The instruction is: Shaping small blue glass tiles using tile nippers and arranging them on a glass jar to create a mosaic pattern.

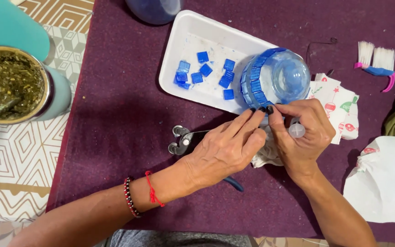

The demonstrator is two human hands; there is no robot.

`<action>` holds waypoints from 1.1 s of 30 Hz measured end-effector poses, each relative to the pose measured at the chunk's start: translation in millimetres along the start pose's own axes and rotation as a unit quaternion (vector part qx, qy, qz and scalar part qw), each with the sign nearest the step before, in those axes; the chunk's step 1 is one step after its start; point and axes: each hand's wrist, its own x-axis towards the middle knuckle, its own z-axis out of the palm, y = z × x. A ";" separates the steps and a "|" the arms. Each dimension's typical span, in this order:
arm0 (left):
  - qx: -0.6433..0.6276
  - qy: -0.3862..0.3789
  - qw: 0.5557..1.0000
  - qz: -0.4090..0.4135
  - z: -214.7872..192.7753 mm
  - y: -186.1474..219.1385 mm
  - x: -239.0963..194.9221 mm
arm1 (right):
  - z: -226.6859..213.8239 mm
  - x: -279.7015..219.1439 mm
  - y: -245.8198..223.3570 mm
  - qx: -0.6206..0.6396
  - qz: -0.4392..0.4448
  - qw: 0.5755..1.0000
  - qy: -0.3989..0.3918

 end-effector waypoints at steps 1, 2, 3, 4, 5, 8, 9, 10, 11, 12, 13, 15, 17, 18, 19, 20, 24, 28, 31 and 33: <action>0.000 0.000 1.000 0.000 -0.1 0.3 -0.6 | 0.3 -0.6 0.0 0.000 0.000 1.000 0.000; -0.003 -0.003 1.000 -0.002 -0.2 0.5 -1.2 | 0.6 -1.2 0.0 -0.003 -0.001 1.000 0.001; -0.005 -0.005 1.000 -0.002 -0.2 0.2 -1.3 | 1.2 -1.2 0.3 -0.006 -0.004 1.000 0.003; -0.004 -0.005 1.000 -0.001 -0.8 -0.5 0.2 | 0.9 -0.5 0.8 -0.006 -0.004 1.000 0.003; -0.005 0.000 1.000 -0.001 -1.3 -0.2 0.9 | -0.1 -1.0 0.9 -0.004 -0.006 1.000 -0.002; -0.006 0.003 1.000 0.001 -1.2 -0.3 1.4 | -0.6 -2.7 0.6 -0.008 -0.011 1.000 -0.008; -0.005 0.002 1.000 0.003 -1.1 -0.9 1.3 | 0.3 -2.9 0.5 -0.011 -0.015 1.000 -0.009; -0.005 0.003 1.000 0.003 -0.5 -1.1 2.0 | 0.6 -2.3 1.2 -0.011 -0.016 1.000 -0.009; -0.007 0.004 1.000 0.001 -0.5 -0.8 2.2 | 0.9 -2.5 1.2 -0.016 -0.020 1.000 -0.009; -0.009 0.004 1.000 -0.001 -0.4 -0.6 2.5 | 1.1 -2.7 1.3 -0.021 -0.024 0.999 -0.008; -0.009 0.005 1.000 0.001 0.1 -0.9 2.3 | 0.7 -2.8 1.5 -0.021 -0.024 0.999 -0.007; -0.003 0.001 1.000 0.002 0.8 -0.9 1.3 | -0.3 -3.8 1.3 -0.028 -0.024 0.999 -0.006; -0.005 0.001 1.000 0.002 0.5 -1.2 1.4 | -0.8 -7.5 2.8 -0.066 -0.048 0.997 0.001; -0.008 0.001 1.000 0.002 0.1 -1.5 1.7 | -1.0 -9.1 3.6 -0.103 -0.072 0.992 0.006; -0.007 0.001 1.000 0.005 0.8 -1.3 0.6 | 0.5 -9.3 3.0 -0.104 -0.072 0.992 0.009; -0.005 0.001 1.000 0.000 1.6 -1.1 -0.3 | 1.9 -9.4 2.8 -0.103 -0.075 0.992 0.016; -0.009 -0.005 1.000 -0.005 -0.8 -0.2 1.2 | -1.1 -3.4 -6.4 -0.054 -0.016 0.998 0.008; -0.020 -0.015 1.000 0.001 -2.1 -0.5 2.0 | -1.5 -1.0 -13.2 -0.015 0.036 0.999 0.007; -0.006 -0.034 0.999 0.001 -1.5 -1.3 0.0 | -5.2 1.4 -12.6 -0.001 0.046 0.999 -0.007; -0.023 -0.055 0.998 0.004 3.8 -4.5 -5.9 | -12.5 4.1 -9.1 0.041 0.050 0.998 -0.027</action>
